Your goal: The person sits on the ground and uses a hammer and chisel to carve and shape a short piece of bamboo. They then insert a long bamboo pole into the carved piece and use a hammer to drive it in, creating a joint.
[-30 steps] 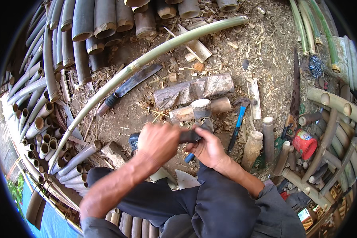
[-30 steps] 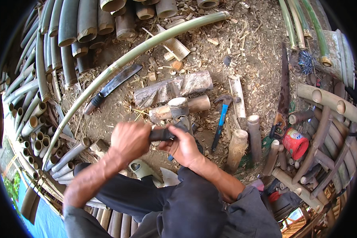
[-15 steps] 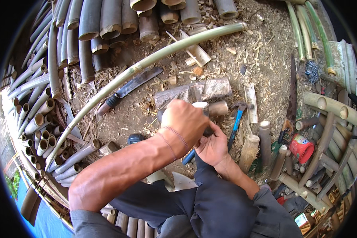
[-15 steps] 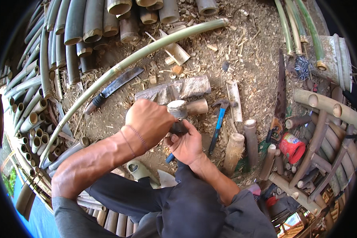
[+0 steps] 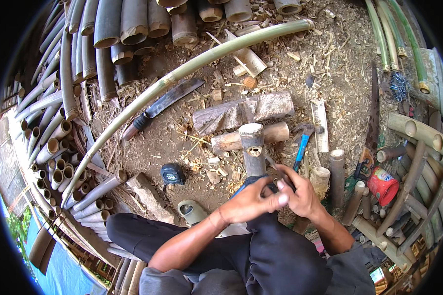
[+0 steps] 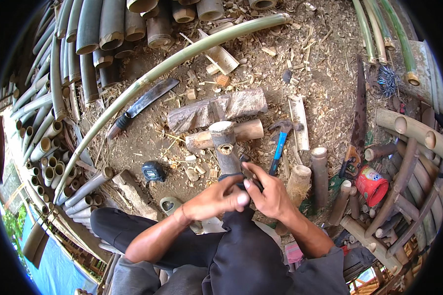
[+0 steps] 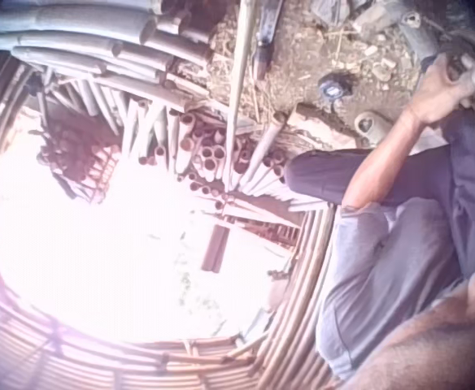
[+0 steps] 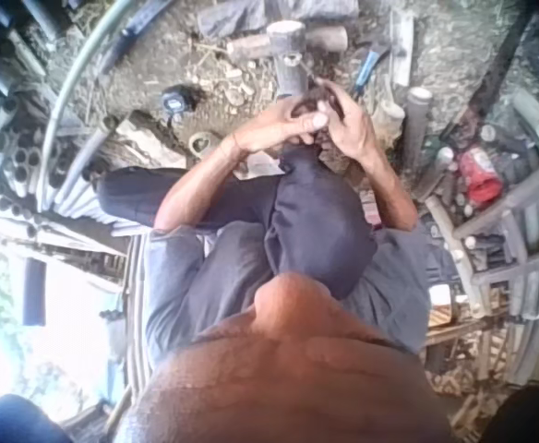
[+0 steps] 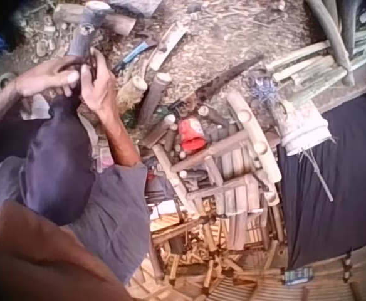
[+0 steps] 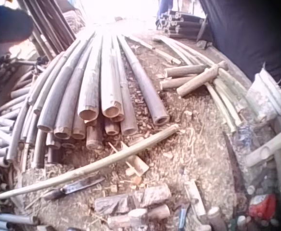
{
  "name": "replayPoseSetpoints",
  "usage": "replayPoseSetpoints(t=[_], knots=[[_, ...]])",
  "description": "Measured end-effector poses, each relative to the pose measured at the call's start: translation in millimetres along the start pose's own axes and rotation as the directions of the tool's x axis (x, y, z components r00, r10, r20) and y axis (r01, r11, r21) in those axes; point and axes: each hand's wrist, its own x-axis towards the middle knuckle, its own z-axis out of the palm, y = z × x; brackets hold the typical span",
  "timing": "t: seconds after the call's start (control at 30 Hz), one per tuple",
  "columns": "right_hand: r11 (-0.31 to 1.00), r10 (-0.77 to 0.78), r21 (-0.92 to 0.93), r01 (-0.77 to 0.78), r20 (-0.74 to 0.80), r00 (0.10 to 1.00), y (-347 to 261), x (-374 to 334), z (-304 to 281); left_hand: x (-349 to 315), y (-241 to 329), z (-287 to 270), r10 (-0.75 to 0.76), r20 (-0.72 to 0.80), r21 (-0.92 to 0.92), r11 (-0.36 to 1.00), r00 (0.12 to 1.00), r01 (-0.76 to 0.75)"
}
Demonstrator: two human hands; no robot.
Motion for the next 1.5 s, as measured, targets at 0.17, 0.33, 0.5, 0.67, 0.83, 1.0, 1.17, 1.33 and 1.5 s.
replayPoseSetpoints(t=[0.17,0.33,0.5,0.67,0.83,1.0,1.17,1.33,1.5], knots=[[0.954,0.014,-0.299,-0.025,-0.039,0.999,19.1,18.0,2.0,53.9,-14.2,10.3,-0.167,-0.300,-0.236,0.967,0.939,0.096],[0.935,0.023,-0.355,0.000,0.060,0.998,8.3,38.6,-14.4,72.6,-8.2,12.9,-0.073,-0.481,-0.069,0.997,0.873,0.046],[0.644,0.023,-0.711,0.284,0.389,0.921,-51.6,73.9,-42.4,74.3,-18.2,13.7,-0.202,-0.375,-0.748,0.642,0.905,-0.166],[0.373,-0.052,-0.745,0.553,0.578,0.814,-93.0,106.4,-30.4,67.1,-22.9,7.7,0.065,-0.174,-0.982,-0.084,0.982,-0.169],[0.762,-0.021,-0.604,0.233,0.337,0.941,-56.2,75.8,-40.7,71.4,-12.6,14.6,-0.197,-0.419,-0.809,0.525,0.887,-0.265],[0.886,0.138,-0.463,-0.034,0.192,0.972,-26.2,53.1,-28.0,70.6,5.7,0.0,-0.172,-0.352,-0.458,0.889,0.920,-0.009],[0.658,0.121,-0.717,0.230,0.401,0.908,-70.4,87.7,-35.9,62.1,1.2,3.3,-0.157,-0.301,-0.879,0.427,0.941,-0.210],[0.311,-0.022,-0.742,0.594,0.619,0.785,-102.0,111.0,-21.9,60.5,-12.6,-0.6,0.106,-0.198,-0.980,-0.001,0.975,-0.199],[0.177,-0.073,-0.767,0.617,0.614,0.786,-70.3,88.0,-36.8,68.7,-14.8,27.6,0.061,-0.221,-0.975,0.024,0.973,-0.223]])
